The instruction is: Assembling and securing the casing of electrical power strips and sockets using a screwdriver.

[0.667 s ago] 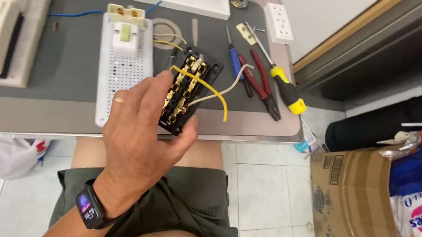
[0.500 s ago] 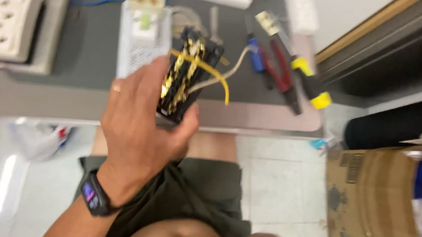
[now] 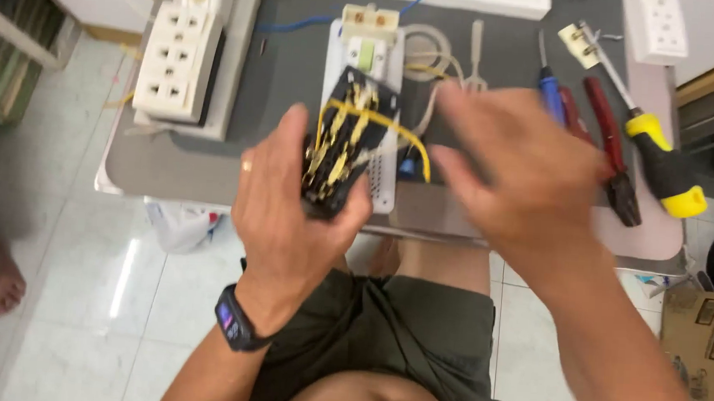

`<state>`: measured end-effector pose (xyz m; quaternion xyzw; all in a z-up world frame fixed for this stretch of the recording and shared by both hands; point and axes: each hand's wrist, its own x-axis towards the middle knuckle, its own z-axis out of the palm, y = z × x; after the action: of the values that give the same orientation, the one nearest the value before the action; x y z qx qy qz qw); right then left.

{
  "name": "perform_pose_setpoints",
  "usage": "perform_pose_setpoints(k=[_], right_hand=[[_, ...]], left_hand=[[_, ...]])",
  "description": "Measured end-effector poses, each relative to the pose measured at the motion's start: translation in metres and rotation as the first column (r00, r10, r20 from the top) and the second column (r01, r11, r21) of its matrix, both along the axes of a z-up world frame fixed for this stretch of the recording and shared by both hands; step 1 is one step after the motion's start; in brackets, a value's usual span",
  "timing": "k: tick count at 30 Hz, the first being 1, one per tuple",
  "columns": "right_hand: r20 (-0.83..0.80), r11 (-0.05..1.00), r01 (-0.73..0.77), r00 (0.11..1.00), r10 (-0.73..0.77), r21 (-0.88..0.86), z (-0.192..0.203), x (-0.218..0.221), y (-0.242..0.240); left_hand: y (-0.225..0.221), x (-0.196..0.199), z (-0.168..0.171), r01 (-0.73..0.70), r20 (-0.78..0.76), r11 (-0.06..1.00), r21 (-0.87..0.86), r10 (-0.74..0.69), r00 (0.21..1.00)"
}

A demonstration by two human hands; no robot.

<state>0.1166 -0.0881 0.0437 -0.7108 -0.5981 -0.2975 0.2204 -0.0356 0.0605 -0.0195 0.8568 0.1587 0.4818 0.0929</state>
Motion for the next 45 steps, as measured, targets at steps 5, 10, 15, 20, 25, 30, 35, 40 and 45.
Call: perform_pose_setpoints(k=[5,10,15,20,25,30,35,40,45], right_hand=[[0.133,0.991,-0.125,0.983,0.130,-0.041,0.000,0.016,0.034],[-0.172,0.985,-0.170,0.971,0.164,-0.022,0.002,0.003,0.029],[-0.678,0.973,-0.106,0.701,0.221,0.207,0.006,-0.030,0.037],[-0.858,0.949,-0.072,0.412,0.307,0.306,-0.008,-0.031,0.042],[-0.535,0.965,-0.179,0.806,0.255,0.189,-0.005,-0.033,0.042],[-0.429,0.951,-0.239,0.851,0.303,0.197,-0.004,-0.025,0.038],[-0.290,0.968,-0.239,0.923,0.253,0.083,-0.001,-0.018,0.028],[-0.244,0.972,-0.227,0.947,0.207,-0.054,0.033,-0.021,0.029],[-0.250,0.942,-0.237,0.952,0.177,-0.235,0.053,-0.024,0.032]], left_hand=[[0.004,0.000,-0.011,-0.056,-0.009,0.998,-0.011,0.056,0.998],[0.019,0.003,-0.020,-0.031,0.006,0.999,0.007,0.031,0.999],[0.015,0.011,-0.016,0.018,-0.016,0.999,-0.031,-0.019,1.000],[0.009,0.011,-0.012,0.044,-0.029,0.997,-0.069,-0.046,0.999],[0.007,0.007,-0.010,0.051,-0.045,0.998,-0.033,-0.053,0.998],[0.002,0.007,0.000,0.092,-0.013,0.992,-0.081,-0.093,0.996],[0.004,0.003,0.011,0.079,-0.004,0.995,-0.067,-0.080,0.997],[0.004,0.002,0.018,0.062,-0.030,0.998,-0.026,-0.063,0.998],[0.000,0.002,0.022,0.064,-0.009,0.998,-0.013,-0.064,0.998]])
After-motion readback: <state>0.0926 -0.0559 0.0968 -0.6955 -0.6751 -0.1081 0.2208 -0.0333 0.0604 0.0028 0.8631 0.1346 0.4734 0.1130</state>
